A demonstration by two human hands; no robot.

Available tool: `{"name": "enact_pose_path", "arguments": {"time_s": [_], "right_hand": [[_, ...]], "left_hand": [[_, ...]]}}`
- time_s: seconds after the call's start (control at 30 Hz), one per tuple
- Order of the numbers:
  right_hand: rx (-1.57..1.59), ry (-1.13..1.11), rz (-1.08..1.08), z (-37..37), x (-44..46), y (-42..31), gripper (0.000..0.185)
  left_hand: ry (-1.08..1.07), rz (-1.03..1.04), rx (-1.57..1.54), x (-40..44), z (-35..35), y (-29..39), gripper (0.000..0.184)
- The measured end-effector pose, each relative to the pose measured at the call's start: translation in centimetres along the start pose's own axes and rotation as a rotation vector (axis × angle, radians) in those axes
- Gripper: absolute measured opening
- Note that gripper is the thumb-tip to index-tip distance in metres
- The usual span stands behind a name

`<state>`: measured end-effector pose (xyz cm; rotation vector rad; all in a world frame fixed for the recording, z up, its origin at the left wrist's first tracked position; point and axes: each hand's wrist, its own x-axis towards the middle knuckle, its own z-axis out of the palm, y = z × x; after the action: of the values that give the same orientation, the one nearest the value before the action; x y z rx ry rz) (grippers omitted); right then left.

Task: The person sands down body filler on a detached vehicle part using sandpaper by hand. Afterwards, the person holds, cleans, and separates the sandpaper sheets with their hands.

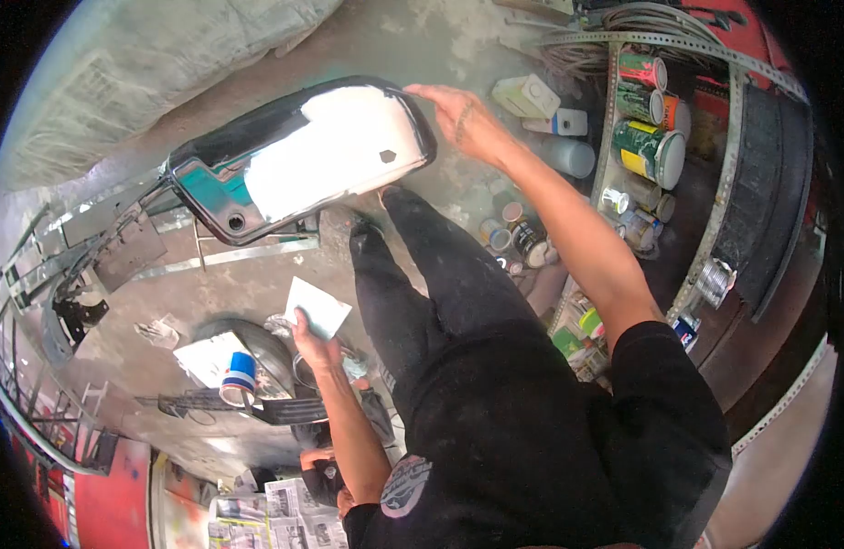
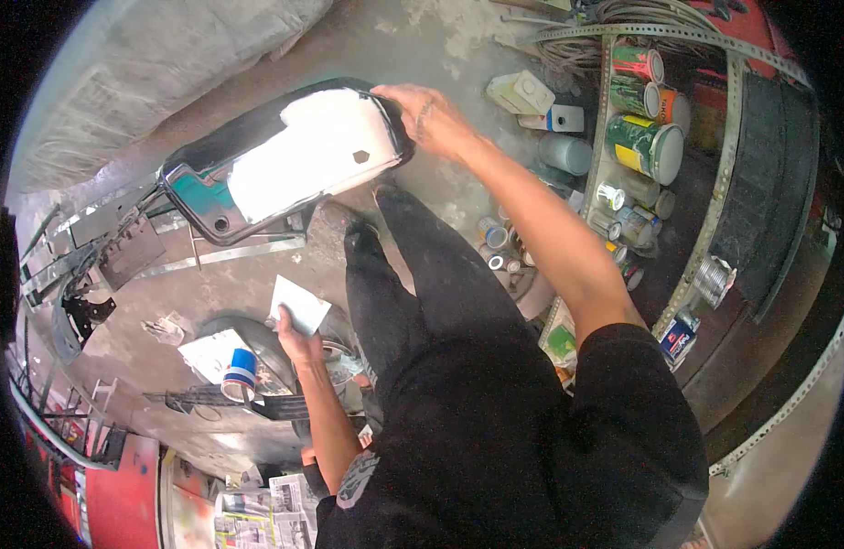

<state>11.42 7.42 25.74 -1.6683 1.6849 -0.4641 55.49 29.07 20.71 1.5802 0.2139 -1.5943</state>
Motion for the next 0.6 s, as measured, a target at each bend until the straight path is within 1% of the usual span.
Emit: {"name": "enact_pose_path", "arguments": {"time_s": [0.07,0.13,0.17,0.27,0.33,0.37,0.47,0.53,0.6], "right_hand": [[-0.006,-0.043,0.037,0.2,-0.4,-0.2,0.054],[-0.070,-0.064,-0.058,0.7,-1.2,-0.2,0.055],[-0.070,-0.067,-0.056,0.9,-1.6,-0.2,0.055],[-0.107,-0.060,-0.011,1.2,-2.4,-0.6,0.057],[-0.107,-0.085,0.039,1.1,-2.5,-0.9,0.051],[-0.107,-0.087,0.044,1.2,-2.8,-1.2,0.051],[-0.105,-0.091,0.069,1.3,-3.6,-1.5,0.054],[-0.111,-0.082,0.079,1.7,-4.4,-0.8,0.058],[-0.115,-0.047,0.053,2.1,-5.6,0.1,0.057]], "left_hand": [[0.035,0.055,-0.021,0.4,0.4,0.4,0.039],[0.022,0.051,-0.040,0.6,1.2,1.0,0.039],[0.008,0.049,-0.060,0.7,1.5,1.4,0.040],[-0.046,0.036,-0.093,0.8,2.3,2.0,0.041],[-0.046,0.034,-0.086,1.1,2.1,2.1,0.041],[-0.048,0.034,-0.081,1.2,2.0,2.0,0.041],[-0.004,0.021,-0.085,1.1,2.5,2.1,0.040],[-0.027,0.014,-0.084,1.2,2.2,2.0,0.040],[-0.050,0.009,-0.082,1.3,1.7,1.8,0.040]]}}
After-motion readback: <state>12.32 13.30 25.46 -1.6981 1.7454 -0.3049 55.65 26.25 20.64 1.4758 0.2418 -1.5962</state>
